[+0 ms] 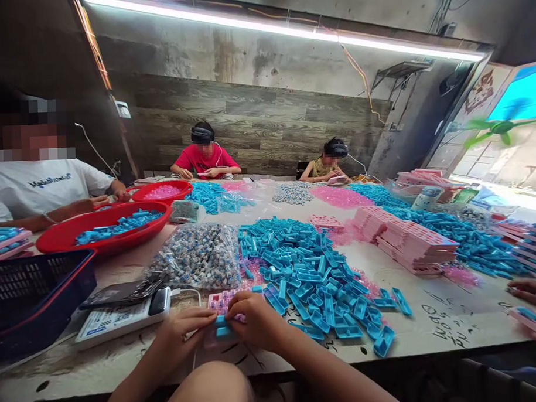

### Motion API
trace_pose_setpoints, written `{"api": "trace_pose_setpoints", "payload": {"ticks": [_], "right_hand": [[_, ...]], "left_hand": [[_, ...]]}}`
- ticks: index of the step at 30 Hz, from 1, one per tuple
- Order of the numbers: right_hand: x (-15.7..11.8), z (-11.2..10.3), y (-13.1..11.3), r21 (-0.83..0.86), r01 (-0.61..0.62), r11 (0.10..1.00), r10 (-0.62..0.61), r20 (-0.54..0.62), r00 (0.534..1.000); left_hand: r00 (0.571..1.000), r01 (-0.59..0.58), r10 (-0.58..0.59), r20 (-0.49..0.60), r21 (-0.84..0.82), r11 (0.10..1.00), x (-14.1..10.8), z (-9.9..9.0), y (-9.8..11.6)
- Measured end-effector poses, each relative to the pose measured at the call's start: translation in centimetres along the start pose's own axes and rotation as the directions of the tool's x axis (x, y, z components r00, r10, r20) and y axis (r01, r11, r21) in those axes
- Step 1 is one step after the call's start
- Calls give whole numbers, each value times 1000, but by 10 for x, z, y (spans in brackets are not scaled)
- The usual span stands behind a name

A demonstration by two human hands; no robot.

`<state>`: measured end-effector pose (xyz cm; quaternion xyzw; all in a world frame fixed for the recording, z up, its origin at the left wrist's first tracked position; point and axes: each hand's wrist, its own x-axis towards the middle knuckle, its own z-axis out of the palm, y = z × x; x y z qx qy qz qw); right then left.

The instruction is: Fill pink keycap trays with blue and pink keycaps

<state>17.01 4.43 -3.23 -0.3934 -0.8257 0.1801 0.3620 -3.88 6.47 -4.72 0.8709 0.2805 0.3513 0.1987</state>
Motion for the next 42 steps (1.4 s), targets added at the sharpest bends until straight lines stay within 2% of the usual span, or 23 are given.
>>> {"api": "trace_pose_setpoints", "payload": {"ticks": [7, 15, 21, 31, 42], "right_hand": [[-6, -2, -1, -108, 61, 992, -52, 80, 995], [-12, 3, -3, -195, 88, 977, -74, 77, 994], [-13, 7, -5, -186, 74, 980, -65, 54, 996], [-16, 14, -3, -131, 10, 991, -13, -22, 1000], [-17, 21, -14, -179, -82, 980, 71, -64, 995]], "left_hand": [[998, -25, 17, 59, 132, 991, -12, 3, 11], [996, -70, 81, -45, 216, 974, -21, 25, 0], [990, -122, 138, -37, 292, 949, -20, 22, 5], [999, -32, 39, -14, 322, 946, -18, 23, 12], [998, 42, -57, 36, 342, 939, -14, 25, 18]]}}
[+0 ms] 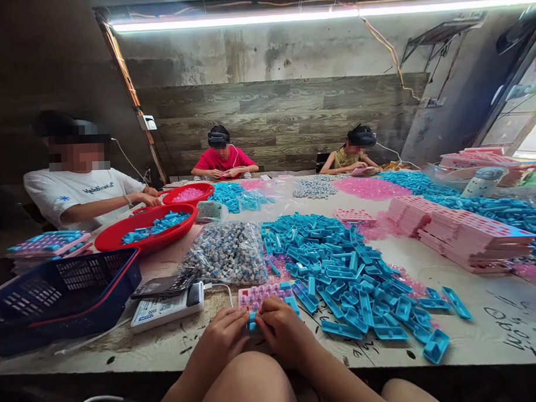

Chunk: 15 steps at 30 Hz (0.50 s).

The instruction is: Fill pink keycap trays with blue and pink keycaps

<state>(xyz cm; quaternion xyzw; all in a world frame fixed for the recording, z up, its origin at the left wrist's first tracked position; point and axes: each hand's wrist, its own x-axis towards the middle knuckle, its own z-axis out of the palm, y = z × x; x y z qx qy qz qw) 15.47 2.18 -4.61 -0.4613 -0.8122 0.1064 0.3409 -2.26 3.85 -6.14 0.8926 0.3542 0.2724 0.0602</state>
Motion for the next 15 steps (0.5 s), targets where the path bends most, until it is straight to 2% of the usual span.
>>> {"api": "trace_pose_setpoints", "payload": {"ticks": [5, 8, 10, 12, 15], "right_hand": [[1, 1, -2, -82, 39, 996, -39, 4, 999], [2, 2, -3, -81, 21, 996, -22, -7, 1000], [3, 1, -3, -93, 2, 996, -2, 6, 1000], [4, -1, -4, -108, -4, 994, 8, 42, 999], [7, -5, -6, -122, 2, 993, 10, 102, 995]], "left_hand": [[1000, 7, -7, 27, -10, 1000, 1, -2, -3], [1000, -16, 16, 22, -28, 999, 1, -2, -5], [1000, 9, -8, 12, -45, 999, 3, -4, -4], [999, 45, -43, 24, -80, 996, 6, -11, 0], [992, 51, -32, 120, -153, 987, 14, -29, 6]]}}
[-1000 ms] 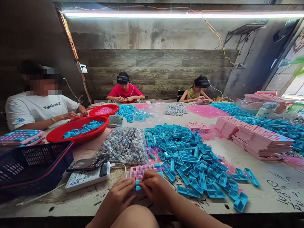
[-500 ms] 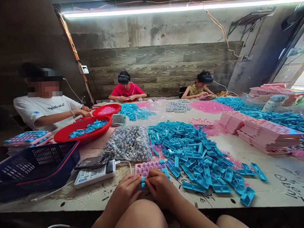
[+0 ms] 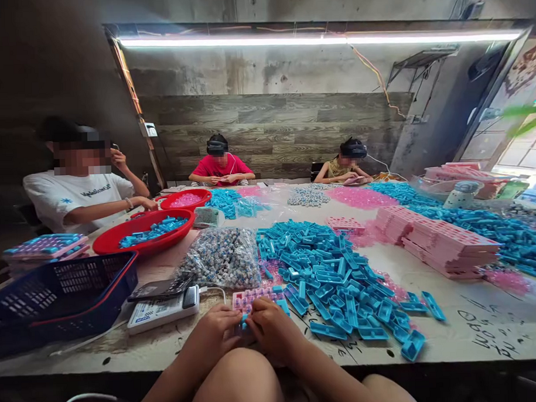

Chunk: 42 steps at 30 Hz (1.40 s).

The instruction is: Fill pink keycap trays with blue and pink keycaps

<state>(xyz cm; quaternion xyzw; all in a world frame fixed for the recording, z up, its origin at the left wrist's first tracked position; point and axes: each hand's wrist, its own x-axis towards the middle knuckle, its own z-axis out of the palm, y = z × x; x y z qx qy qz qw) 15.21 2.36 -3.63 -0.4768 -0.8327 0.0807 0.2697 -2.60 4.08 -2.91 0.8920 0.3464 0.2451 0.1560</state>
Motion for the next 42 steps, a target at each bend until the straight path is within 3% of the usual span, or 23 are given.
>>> {"api": "trace_pose_setpoints", "payload": {"ticks": [4, 8, 12, 14, 17, 18, 19, 21, 22, 24, 26, 28, 32, 39, 42], "right_hand": [[-2, -4, -6, -33, -5, 999, 7, 47, 999], [-3, -1, -11, -21, -21, 1000, 22, 49, 999], [6, -18, -1, 156, -23, 987, 40, -109, 993], [10, -42, 11, 296, -58, 954, 143, -277, 950], [9, -84, 26, 489, -88, 868, 365, -507, 781], [6, -96, 29, 554, -75, 829, 408, -509, 758], [3, -105, 30, 613, -76, 786, 410, -425, 807], [-4, -116, 27, 674, -164, 720, 276, -60, 959], [-7, -118, 24, 664, -233, 710, 163, 167, 973], [-11, -117, 19, 594, -338, 730, -6, 500, 866], [-12, -114, 18, 538, -393, 746, -41, 625, 779], [-13, -110, 21, 517, -433, 738, -13, 652, 758], [-13, -103, 35, 483, -454, 749, 82, 612, 786], [-9, -91, 56, 458, -477, 750, 263, 455, 851], [-7, -89, 67, 400, -518, 756, 407, 332, 851]], "left_hand": [[991, 58, -57, 123, -7, 998, 19, -27, -8], [954, 297, -294, -53, 84, 951, 52, -41, -45], [938, 343, -331, -101, 125, 931, 76, -33, -76], [944, 325, -314, -96, 131, 937, 79, -25, -83], [958, 284, -275, -84, 131, 950, 78, -16, -88], [962, 271, -263, -80, 128, 954, 78, -15, -89], [965, 260, -252, -77, 123, 958, 77, -14, -90], [967, 249, -241, -77, 110, 962, 77, -14, -91], [968, 246, -239, -80, 104, 964, 76, -15, -91], [968, 241, -234, -87, 95, 966, 76, -17, -90], [969, 235, -226, -95, 89, 968, 75, -19, -88], [971, 226, -217, -104, 81, 971, 75, -20, -86], [972, 208, -200, -124, 57, 976, 74, -22, -84], [972, 190, -184, -145, 27, 981, 73, -22, -83], [972, 187, -182, -147, 21, 982, 73, -24, -81]]}}
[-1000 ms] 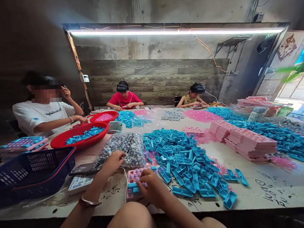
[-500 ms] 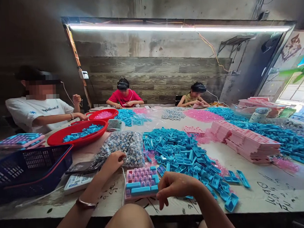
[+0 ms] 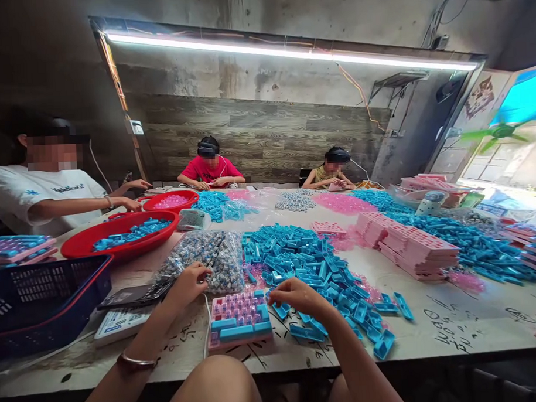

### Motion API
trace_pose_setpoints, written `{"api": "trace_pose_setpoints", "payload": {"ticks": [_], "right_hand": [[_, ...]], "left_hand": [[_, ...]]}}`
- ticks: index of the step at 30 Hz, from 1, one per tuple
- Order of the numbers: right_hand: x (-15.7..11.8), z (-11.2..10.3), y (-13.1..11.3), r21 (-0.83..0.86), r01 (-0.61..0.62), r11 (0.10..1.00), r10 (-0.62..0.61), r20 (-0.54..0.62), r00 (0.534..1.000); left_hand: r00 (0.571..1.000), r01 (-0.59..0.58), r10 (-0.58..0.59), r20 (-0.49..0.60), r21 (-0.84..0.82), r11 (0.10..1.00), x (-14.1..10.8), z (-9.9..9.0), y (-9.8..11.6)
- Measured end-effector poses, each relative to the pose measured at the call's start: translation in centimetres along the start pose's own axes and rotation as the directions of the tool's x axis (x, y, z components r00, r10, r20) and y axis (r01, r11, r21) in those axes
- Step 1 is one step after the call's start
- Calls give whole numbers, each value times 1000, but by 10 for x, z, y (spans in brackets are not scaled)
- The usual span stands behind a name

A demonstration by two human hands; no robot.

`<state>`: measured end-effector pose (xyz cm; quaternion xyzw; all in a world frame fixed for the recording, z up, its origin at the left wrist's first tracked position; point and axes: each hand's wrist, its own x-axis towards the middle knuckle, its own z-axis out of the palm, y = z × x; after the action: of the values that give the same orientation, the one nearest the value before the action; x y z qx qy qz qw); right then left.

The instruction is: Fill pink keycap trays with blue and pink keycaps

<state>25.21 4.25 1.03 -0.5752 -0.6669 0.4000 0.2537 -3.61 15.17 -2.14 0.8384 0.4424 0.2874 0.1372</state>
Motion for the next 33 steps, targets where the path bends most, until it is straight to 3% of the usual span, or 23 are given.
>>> {"api": "trace_pose_setpoints", "payload": {"ticks": [5, 13, 18, 23, 27, 33], "right_hand": [[8, -12, 17, -4, -144, 990, 138, -265, 954], [19, -23, 45, -136, -173, 975, 98, -436, 895], [28, -26, 51, -288, -100, 952, -39, -441, 897], [32, -25, 51, -466, -11, 885, -175, -354, 919], [37, -26, 57, -531, 34, 847, -222, -294, 930], [37, -36, 65, -545, 30, 838, -249, -333, 909]], "left_hand": [[1000, -9, 9, -5, -18, 1000, 1, -1, 1], [998, -40, 37, -43, -48, 998, 2, 4, -5], [995, -54, 53, -88, -12, 998, 1, 1, -7], [987, -117, 110, -115, -51, 992, -2, -2, -2], [983, -183, 179, -51, -100, 978, -6, 1, 9], [970, -245, 244, -20, -93, 965, -7, 6, 12]]}}
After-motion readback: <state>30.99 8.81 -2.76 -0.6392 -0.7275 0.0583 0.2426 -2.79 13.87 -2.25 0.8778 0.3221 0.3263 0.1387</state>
